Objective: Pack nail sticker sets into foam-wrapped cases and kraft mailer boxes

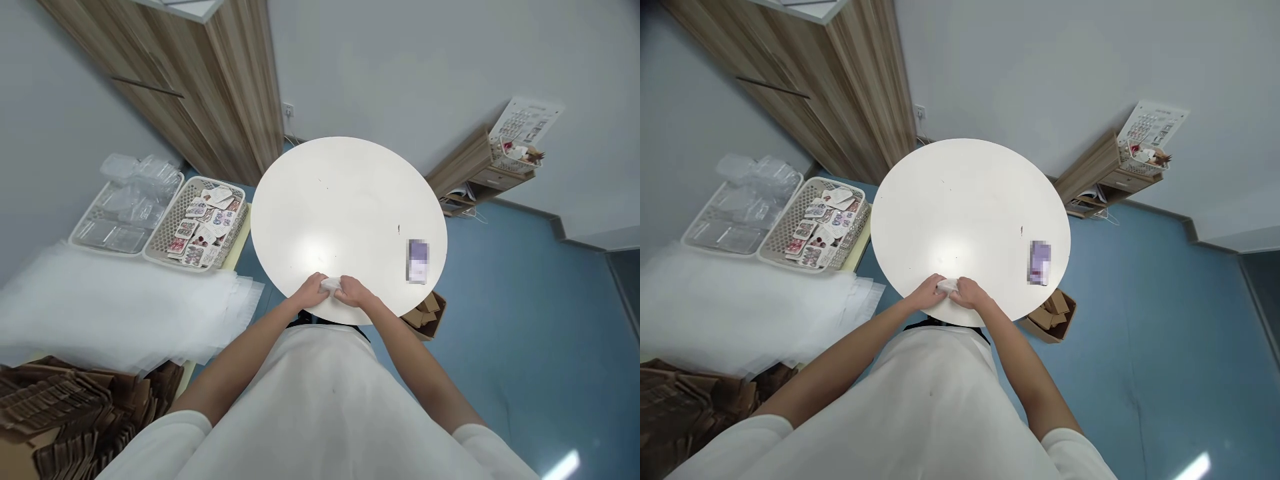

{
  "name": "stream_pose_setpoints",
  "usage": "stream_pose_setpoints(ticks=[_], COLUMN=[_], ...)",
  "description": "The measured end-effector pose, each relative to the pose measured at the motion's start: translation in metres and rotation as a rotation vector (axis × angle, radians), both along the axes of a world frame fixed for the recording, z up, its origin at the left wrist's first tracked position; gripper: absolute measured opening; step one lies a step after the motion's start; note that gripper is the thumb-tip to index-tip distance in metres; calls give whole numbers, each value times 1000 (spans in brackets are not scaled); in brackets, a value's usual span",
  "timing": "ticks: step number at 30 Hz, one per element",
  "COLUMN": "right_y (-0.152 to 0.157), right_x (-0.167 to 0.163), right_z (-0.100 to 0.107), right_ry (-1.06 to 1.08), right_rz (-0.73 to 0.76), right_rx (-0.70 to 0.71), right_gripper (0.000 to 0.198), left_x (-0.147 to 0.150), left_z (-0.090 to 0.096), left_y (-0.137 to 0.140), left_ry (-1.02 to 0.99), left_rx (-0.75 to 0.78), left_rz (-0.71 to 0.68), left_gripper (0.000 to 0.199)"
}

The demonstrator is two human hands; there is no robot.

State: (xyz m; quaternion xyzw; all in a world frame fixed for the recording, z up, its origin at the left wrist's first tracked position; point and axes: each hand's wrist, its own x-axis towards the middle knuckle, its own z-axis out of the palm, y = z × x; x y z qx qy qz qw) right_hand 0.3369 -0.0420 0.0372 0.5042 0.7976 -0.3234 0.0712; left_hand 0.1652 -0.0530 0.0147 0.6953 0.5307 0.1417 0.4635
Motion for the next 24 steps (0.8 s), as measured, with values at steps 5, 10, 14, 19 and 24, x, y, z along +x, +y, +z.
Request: stream_pose_setpoints(ticks=[5, 10, 14, 19, 24], right_y=[9, -14, -46, -68, -62], right_x=[-3, -7, -2, 5, 6], right_z=[-15, -24, -27, -22, -21], right_ry=[24, 95, 214, 357, 476], right_rz=[-183, -394, -472, -505, -530], right_rx=[50, 137, 96, -26, -157], right_gripper=[26, 47, 66, 63, 56], left_x=[2, 9, 11, 11, 13], left_z=[-8, -14, -15, -12, -11], left_y=[-2, -3, -1, -4, -10], left_ry=[74, 189, 238, 253, 246], left_rx=[-3, -19, -49, -160, -230], left_rz=[149, 284, 356, 501, 623], left_gripper=[31, 38, 41, 51, 50])
